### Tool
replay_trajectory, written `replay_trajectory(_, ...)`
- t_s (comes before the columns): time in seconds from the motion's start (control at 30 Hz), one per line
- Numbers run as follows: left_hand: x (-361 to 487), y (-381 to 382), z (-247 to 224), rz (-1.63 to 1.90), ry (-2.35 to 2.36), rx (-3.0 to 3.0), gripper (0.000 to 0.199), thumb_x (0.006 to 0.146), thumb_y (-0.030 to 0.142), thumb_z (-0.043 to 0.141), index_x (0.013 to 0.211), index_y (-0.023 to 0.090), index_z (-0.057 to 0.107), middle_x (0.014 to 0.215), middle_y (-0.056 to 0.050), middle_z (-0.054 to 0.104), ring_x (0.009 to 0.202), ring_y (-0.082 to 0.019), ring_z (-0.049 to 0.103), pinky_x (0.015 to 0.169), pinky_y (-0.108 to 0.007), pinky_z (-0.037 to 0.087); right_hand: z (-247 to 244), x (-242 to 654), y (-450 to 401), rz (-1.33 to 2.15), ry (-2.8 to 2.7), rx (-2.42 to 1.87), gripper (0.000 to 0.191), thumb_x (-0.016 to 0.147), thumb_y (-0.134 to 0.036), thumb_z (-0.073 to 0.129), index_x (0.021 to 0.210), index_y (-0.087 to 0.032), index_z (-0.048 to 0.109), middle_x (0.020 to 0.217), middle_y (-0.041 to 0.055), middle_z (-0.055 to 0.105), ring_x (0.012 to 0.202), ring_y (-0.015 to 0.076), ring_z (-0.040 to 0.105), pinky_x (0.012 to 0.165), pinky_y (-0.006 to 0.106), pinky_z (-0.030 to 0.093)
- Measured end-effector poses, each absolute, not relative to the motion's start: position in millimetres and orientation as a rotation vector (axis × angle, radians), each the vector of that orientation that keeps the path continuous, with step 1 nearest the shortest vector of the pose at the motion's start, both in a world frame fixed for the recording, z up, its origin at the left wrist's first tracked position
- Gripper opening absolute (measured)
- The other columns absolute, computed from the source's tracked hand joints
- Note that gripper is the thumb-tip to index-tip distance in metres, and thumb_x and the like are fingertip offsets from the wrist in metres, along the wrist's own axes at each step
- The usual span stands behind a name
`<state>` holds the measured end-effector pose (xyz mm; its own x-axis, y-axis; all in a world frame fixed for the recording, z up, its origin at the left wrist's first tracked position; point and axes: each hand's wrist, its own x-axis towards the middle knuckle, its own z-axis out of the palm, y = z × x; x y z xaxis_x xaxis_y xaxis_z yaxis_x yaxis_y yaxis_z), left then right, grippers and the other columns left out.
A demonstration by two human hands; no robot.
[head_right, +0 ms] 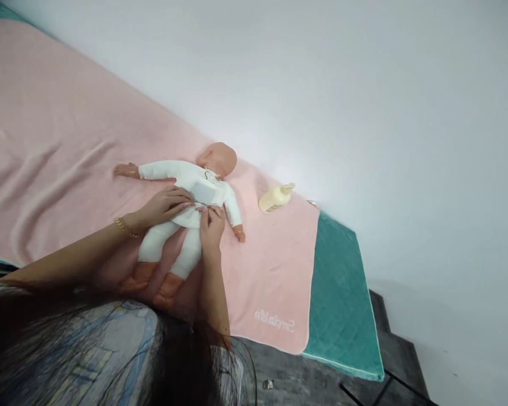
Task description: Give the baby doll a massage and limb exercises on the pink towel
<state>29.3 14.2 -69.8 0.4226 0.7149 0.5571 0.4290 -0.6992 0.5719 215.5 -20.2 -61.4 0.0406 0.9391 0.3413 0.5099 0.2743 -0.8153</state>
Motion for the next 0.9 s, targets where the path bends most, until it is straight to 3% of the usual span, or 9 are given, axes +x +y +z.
replay_trajectory(0.17,27.7,16.8,-67.6,1.278,1.052,2.314,0.038,0.103,0.033,0.042,0.103,0.013,0.074,0.107,-0.012,0.067,0.099,-0.022,0.061,0.092,-0.038,0.047,-57.5,218.5,-13.6,0.521,-1.599,-1.361,0.039,0.098,-0.036,0.045,0.092,-0.019,0.079,0.096,0.0072,0.067,0.101,0.0211,0.058,0.097,0.036,0.043)
replay_trajectory(0.43,30.3,20.5,-72.8,1.212,1.079,2.339,0.045,0.103,0.040,0.040,0.094,0.014,0.076,0.095,-0.011,0.062,0.087,-0.023,0.057,0.085,-0.040,0.048,-65.1,221.1,-7.4,0.549,-1.612,-1.388,0.039,0.096,-0.037,0.045,0.085,-0.019,0.078,0.090,0.0067,0.068,0.096,0.0212,0.060,0.094,0.037,0.045)
replay_trajectory(0.6,29.6,28.7,-61.8,1.270,1.058,2.322,0.040,0.105,0.040,0.039,0.115,0.018,0.072,0.114,-0.011,0.063,0.106,-0.025,0.057,0.097,-0.040,0.047,-53.5,228.2,1.2,0.512,-1.573,-1.366,0.044,0.100,-0.042,0.040,0.096,-0.018,0.076,0.099,0.0091,0.069,0.104,0.0217,0.060,0.098,0.037,0.045)
replay_trajectory(0.73,35.2,50.7,-51.6,1.168,1.056,2.354,0.043,0.105,0.044,0.037,0.118,0.018,0.069,0.121,-0.011,0.064,0.118,-0.026,0.054,0.107,-0.043,0.041,-45.6,228.8,20.4,0.451,-1.639,-1.340,0.041,0.101,-0.041,0.039,0.108,-0.018,0.073,0.113,0.0109,0.069,0.113,0.0225,0.057,0.103,0.037,0.043)
replay_trajectory(0.9,45.5,71.8,-52.3,1.033,1.054,2.430,0.044,0.105,0.046,0.036,0.109,0.017,0.069,0.113,-0.010,0.068,0.108,-0.025,0.059,0.101,-0.042,0.044,-50.0,221.6,41.3,0.393,-1.784,-1.402,0.037,0.101,-0.035,0.039,0.102,-0.018,0.072,0.107,0.0099,0.071,0.107,0.0233,0.059,0.098,0.037,0.044)
